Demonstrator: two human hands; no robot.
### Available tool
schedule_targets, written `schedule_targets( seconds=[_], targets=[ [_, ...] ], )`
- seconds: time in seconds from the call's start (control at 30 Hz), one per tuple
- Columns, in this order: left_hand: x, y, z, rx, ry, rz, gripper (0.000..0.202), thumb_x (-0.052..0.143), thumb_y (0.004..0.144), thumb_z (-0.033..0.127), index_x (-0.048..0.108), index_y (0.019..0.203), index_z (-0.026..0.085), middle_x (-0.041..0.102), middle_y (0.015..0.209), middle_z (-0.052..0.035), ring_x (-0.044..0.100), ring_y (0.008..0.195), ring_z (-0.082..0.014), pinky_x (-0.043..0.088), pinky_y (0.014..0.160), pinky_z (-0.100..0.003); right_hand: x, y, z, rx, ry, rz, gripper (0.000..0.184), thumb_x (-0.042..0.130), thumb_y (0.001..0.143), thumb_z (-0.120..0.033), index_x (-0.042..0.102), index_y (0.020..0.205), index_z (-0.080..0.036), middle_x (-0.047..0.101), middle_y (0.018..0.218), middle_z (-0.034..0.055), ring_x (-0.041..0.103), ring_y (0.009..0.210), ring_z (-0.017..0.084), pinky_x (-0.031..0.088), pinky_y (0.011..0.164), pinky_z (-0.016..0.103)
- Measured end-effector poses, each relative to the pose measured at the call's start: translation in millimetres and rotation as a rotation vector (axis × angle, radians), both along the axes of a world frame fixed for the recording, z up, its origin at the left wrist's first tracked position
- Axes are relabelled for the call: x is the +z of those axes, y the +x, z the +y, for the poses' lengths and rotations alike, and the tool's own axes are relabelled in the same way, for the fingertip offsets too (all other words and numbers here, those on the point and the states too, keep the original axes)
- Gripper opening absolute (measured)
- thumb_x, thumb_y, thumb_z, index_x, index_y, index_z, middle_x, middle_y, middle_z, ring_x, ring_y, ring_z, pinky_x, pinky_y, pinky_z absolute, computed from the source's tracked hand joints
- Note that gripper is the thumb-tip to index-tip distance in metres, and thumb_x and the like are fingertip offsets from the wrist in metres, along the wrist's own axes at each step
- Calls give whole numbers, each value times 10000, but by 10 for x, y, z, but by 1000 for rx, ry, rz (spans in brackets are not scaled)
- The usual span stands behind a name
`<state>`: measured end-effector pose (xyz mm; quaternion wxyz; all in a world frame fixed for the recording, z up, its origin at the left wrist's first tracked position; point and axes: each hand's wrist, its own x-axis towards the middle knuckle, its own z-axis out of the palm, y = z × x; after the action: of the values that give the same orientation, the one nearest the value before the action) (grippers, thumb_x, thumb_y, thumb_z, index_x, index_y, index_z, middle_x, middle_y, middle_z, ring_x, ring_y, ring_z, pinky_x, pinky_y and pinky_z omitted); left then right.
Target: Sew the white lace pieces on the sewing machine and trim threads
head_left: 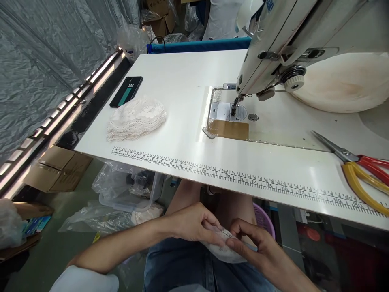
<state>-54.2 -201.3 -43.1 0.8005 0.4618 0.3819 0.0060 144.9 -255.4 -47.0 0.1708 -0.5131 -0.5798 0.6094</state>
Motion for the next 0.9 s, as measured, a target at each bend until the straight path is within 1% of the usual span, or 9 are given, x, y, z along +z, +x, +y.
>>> schedule_targets(
  seconds=[0.17, 0.33, 0.43, 0.53, 0.67, 0.8, 0.9],
  targets=[
    [11, 10, -10, -4, 37, -8, 428, 734, 659, 429, 720, 904, 79, 636, 716, -27, 498, 599, -82, 393, 588, -171, -9, 5, -32, -8, 2, 5, 299, 502, 883, -433, 522, 697, -200, 482, 643, -38, 456, 623, 113, 374, 576, 210],
    [46, 8, 2, -44, 79, 20, 377, 720, 680, 400, 719, 901, 94, 581, 632, 5, 436, 559, -70, 343, 539, -168, -20, 8, -59, -38, -1, 28, 314, 498, 881, -453, 511, 689, -205, 465, 648, -35, 429, 615, 116, 354, 563, 211],
    [60, 16, 2, -50, 82, 37, 411, 723, 669, 430, 720, 910, 96, 568, 616, 10, 414, 544, -68, 322, 517, -171, -32, 22, -73, -36, -22, 46, 316, 503, 878, -460, 518, 691, -205, 457, 649, -35, 417, 614, 116, 345, 568, 216],
    [63, 32, -1, -52, 89, 57, 454, 721, 654, 483, 725, 879, 90, 563, 593, 10, 405, 533, -69, 306, 498, -175, -45, 42, -78, -37, -81, 69, 315, 526, 859, -475, 534, 700, -202, 448, 643, -37, 409, 609, 115, 340, 572, 222],
    [56, 39, 4, -65, 116, 53, 439, 714, 662, 473, 726, 867, 85, 594, 606, -3, 421, 526, -74, 317, 498, -179, -53, 78, -72, -31, -114, 93, 314, 520, 856, -481, 537, 714, -202, 454, 649, -36, 420, 612, 118, 350, 582, 228],
    [38, 24, 6, -78, 131, 41, 414, 706, 681, 425, 724, 905, 79, 644, 679, -37, 491, 571, -96, 367, 543, -184, -67, 113, -97, 31, -90, 60, 271, 533, 850, -462, 549, 760, -207, 501, 699, -23, 479, 679, 142, 381, 625, 236],
    [16, 15, -11, -86, 133, 40, 376, 693, 701, 378, 720, 935, 85, 665, 728, -49, 533, 607, -110, 392, 568, -184, -87, 105, -139, 29, -42, 6, 246, 562, 830, -460, 558, 831, -215, 552, 787, -3, 518, 764, 169, 400, 672, 250]
  ],
)
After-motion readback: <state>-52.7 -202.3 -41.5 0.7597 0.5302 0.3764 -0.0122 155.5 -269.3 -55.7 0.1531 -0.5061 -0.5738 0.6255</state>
